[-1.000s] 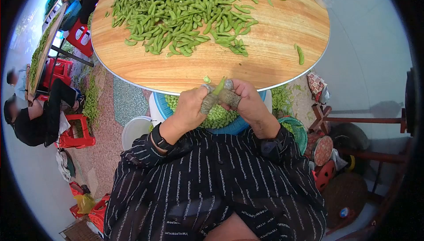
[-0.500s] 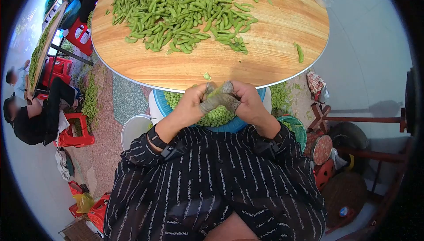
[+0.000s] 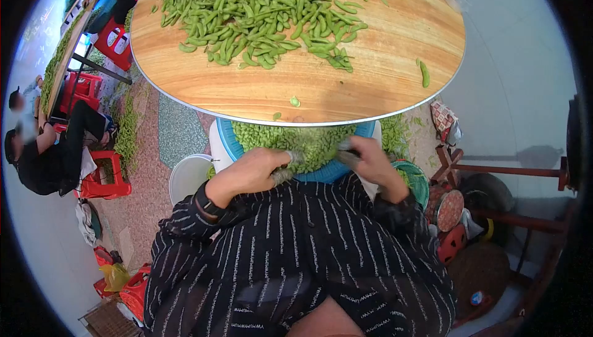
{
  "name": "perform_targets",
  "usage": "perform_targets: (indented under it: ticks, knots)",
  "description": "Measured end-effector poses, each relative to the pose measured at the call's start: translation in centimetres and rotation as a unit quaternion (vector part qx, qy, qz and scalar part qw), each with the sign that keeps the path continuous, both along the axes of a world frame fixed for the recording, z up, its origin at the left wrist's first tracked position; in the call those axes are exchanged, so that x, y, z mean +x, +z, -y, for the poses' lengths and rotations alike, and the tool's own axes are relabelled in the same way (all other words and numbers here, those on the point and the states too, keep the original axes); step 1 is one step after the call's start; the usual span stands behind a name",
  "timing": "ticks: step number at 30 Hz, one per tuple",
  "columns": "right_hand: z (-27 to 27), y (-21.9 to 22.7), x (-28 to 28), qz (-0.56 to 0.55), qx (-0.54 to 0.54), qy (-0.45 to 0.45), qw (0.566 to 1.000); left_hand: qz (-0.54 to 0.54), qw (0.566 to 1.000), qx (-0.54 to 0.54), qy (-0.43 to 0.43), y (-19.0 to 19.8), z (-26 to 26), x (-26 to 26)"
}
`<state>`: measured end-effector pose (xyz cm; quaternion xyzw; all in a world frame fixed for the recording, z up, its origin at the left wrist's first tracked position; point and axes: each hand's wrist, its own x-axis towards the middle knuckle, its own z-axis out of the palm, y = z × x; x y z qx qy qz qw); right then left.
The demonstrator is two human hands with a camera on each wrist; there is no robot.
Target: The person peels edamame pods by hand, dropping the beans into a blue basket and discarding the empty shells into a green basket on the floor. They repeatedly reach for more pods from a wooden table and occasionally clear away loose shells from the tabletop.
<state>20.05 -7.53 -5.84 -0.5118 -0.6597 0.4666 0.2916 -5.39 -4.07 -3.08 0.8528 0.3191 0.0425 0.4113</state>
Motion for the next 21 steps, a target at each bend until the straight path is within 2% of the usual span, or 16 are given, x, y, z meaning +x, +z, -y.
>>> perform_targets:
  ticks: [1, 2, 4, 5, 6, 7, 8, 9, 11, 12, 13, 15, 18, 20, 21]
  knots:
    - [0.4, 0.5, 2.2, 0.100, -0.010, 0.001, 0.995, -0.021, 0.998, 0.025, -0.044, 1.1, -0.6, -0.1]
    - [1.0, 0.7, 4.7, 0.198, -0.023, 0.002, 0.980, -0.021, 0.998, 0.026, -0.045, 1.5, -1.1, 0.0]
    - [2.8, -0.5, 8.8, 0.333, -0.071, -0.084, 0.936, 0.167, 0.972, 0.142, 0.086, 2.2, -2.4, 0.8]
    - [3.8, -1.7, 11.0, 0.390, -0.061, -0.092, 0.914, 0.168, 0.971, 0.145, 0.086, 2.6, -3.3, 1.5]
    - [4.7, -3.6, 12.9, 0.444, -0.050, -0.101, 0.889, 0.131, 0.967, 0.177, 0.127, 3.1, -4.3, 2.3]
    - [5.5, -5.2, 13.8, 0.443, -0.042, -0.102, 0.890, 0.094, 0.959, 0.210, 0.167, 3.6, -5.4, 2.9]
    - [6.3, -6.6, 14.6, 0.392, -0.042, -0.129, 0.910, 0.043, 0.948, 0.278, 0.151, 2.4, -6.4, 3.4]
    - [6.9, -7.2, 14.9, 0.339, -0.041, -0.154, 0.927, 0.044, 0.945, 0.286, 0.154, 1.6, -6.7, 3.5]
    - [7.5, -7.7, 14.5, 0.332, -0.042, -0.149, 0.930, 0.034, 0.970, 0.239, 0.023, 1.0, -6.6, 3.5]
    - [8.0, -7.9, 14.4, 0.328, -0.055, -0.146, 0.932, 0.076, 0.973, 0.216, -0.016, 1.8, -5.9, 3.4]
    - [8.3, -8.2, 14.4, 0.327, -0.048, -0.146, 0.932, 0.075, 0.972, 0.222, -0.015, 2.8, -6.3, 3.4]
    - [8.8, -9.0, 14.4, 0.347, -0.123, -0.132, 0.920, 0.146, 0.967, 0.210, -0.021, 4.3, -7.1, 2.8]
    - [9.2, -11.0, 14.5, 0.372, -0.174, -0.133, 0.902, 0.125, 0.929, 0.310, 0.161, 5.4, -12.4, 2.0]
    - [9.9, -12.3, 14.5, 0.355, -0.137, -0.148, 0.913, 0.150, 0.888, 0.366, 0.235, 5.2, -17.3, 1.5]
    - [10.2, -13.0, 14.5, 0.337, -0.103, -0.161, 0.922, 0.142, 0.876, 0.389, 0.245, 4.9, -19.9, 1.3]
